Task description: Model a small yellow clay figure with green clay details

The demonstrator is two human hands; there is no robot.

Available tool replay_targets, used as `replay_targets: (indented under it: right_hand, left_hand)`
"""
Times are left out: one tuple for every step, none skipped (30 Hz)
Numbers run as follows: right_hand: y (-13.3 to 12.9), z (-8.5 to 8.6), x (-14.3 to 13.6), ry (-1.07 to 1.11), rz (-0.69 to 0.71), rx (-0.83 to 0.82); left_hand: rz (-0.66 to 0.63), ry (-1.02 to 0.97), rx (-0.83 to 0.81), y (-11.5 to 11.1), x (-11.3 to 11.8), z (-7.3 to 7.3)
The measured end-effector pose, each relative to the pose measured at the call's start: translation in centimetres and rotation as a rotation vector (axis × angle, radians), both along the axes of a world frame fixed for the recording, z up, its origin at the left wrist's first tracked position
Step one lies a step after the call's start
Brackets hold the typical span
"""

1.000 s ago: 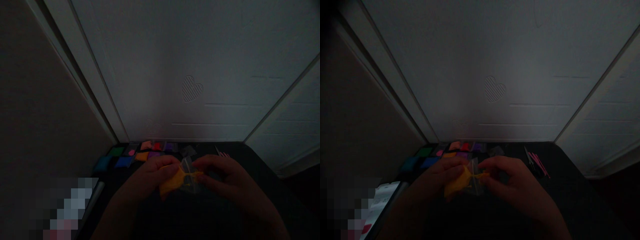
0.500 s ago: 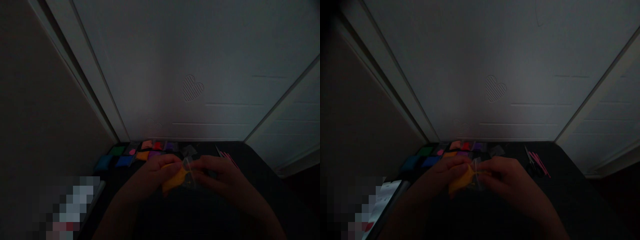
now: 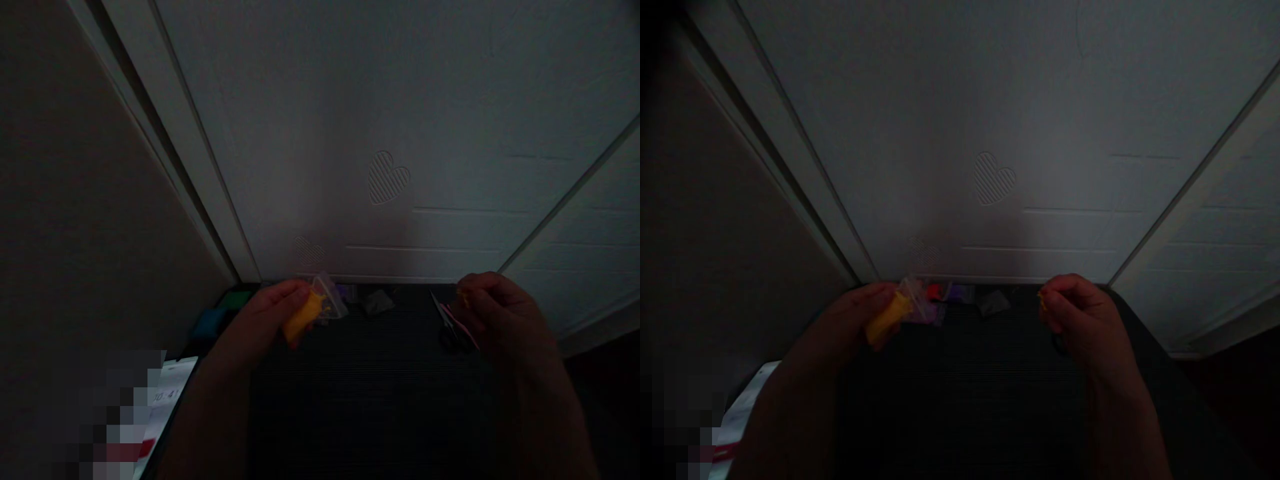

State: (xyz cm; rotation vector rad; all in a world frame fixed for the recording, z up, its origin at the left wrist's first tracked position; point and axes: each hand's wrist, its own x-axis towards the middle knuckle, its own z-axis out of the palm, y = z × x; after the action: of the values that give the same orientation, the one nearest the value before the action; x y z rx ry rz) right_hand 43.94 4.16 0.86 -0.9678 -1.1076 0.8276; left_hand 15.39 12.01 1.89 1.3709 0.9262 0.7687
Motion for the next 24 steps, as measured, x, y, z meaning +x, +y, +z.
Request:
replay_targets:
  right_hand:
    - [0.3,-0.1,-0.3,-0.045,0.047,-0.03]
    - [0.6,-0.1,-0.7,-0.11,0.088,-0.08]
    - [0.9,-0.2,-1.3,-0.185,0.128,-0.138]
    - [1.2,-0.2,-1.8,-0.248,0.164,-0.182]
    - [1.5,-0.2,-2.4,-0.292,0.196,-0.21]
    - [1.7,-0.2,-2.8,-0.315,0.224,-0.23]
    - [1.8,-0.2,-3.1,-0.319,0.241,-0.245]
    - [1.8,-0.2,-3.3,-0.313,0.253,-0.262]
    - [1.8,-0.2,-3.4,-0.304,0.26,-0.278]
    - [1.7,-0.3,-3.5,-0.301,0.26,-0.29]
    - [1.7,-0.3,-3.4,-0.305,0.258,-0.294]
    - [1.6,-0.3,-3.4,-0.313,0.258,-0.287]
    - [1.5,-0.2,-3.3,-0.316,0.256,-0.265]
    - [1.5,-0.2,-3.3,-0.306,0.255,-0.233]
    - [1.4,-0.2,-3.3,-0.279,0.253,-0.197]
    - [1.4,-0.3,-3.3,-0.238,0.255,-0.167]
    - [1.4,-0.3,-3.4,-0.189,0.262,-0.146]
    - [1.4,-0.4,-3.4,-0.139,0.271,-0.135]
    - [1.4,-0.4,-3.5,-0.093,0.282,-0.13]
    - [1.4,-0.5,-3.5,-0.054,0.293,-0.126]
    - [1.4,-0.7,-3.5,-0.024,0.301,-0.118]
    - [1.4,-0.8,-3.5,0.003,0.304,-0.102]
    - [1.4,-0.9,-3.5,0.026,0.301,-0.08]
    - [1.5,-1.0,-3.5,0.044,0.292,-0.057]
  left_hand:
    - [0.019,-0.015,0.0,0.1,-0.3,0.1]
    - [0.028,-0.028,0.002,0.2,-0.4,0.2]
    - [0.033,-0.04,0.005,0.2,-0.5,0.3]
    - [0.031,-0.05,0.005,0.2,-0.6,0.4]
    - [0.026,-0.056,0.002,0.2,-0.5,0.5]
    - [0.019,-0.058,-0.003,0.1,-0.5,0.5]
    - [0.016,-0.06,-0.008,0.1,-0.4,0.4]
    - [0.018,-0.063,-0.011,0.1,-0.4,0.4]
    - [0.022,-0.066,-0.013,0.1,-0.4,0.3]
    - [0.026,-0.069,-0.014,0.2,-0.3,0.2]
    - [0.029,-0.072,-0.016,0.2,-0.3,0.1]
    - [0.027,-0.074,-0.017,0.2,-0.3,0.1]
    - [0.021,-0.072,-0.018,0.2,-0.3,0.2]
    - [0.013,-0.068,-0.018,0.2,-0.4,0.2]
    - [0.006,-0.065,-0.015,0.2,-0.4,0.3]
    - [0.001,-0.064,-0.012,0.2,-0.4,0.4]
    - [-0.003,-0.063,-0.011,0.1,-0.4,0.4]
    - [-0.006,-0.065,-0.011,0.1,-0.3,0.4]
    - [-0.007,-0.067,-0.012,0.1,-0.3,0.4]
    - [-0.007,-0.069,-0.013,0.2,-0.3,0.2]
    - [-0.008,-0.072,-0.013,0.2,-0.2,0.0]
    - [-0.01,-0.073,-0.013,0.3,-0.1,-0.2]
    - [-0.016,-0.071,-0.012,0.4,0.0,-0.5]
    - [-0.024,-0.069,-0.011,0.5,0.1,-0.7]
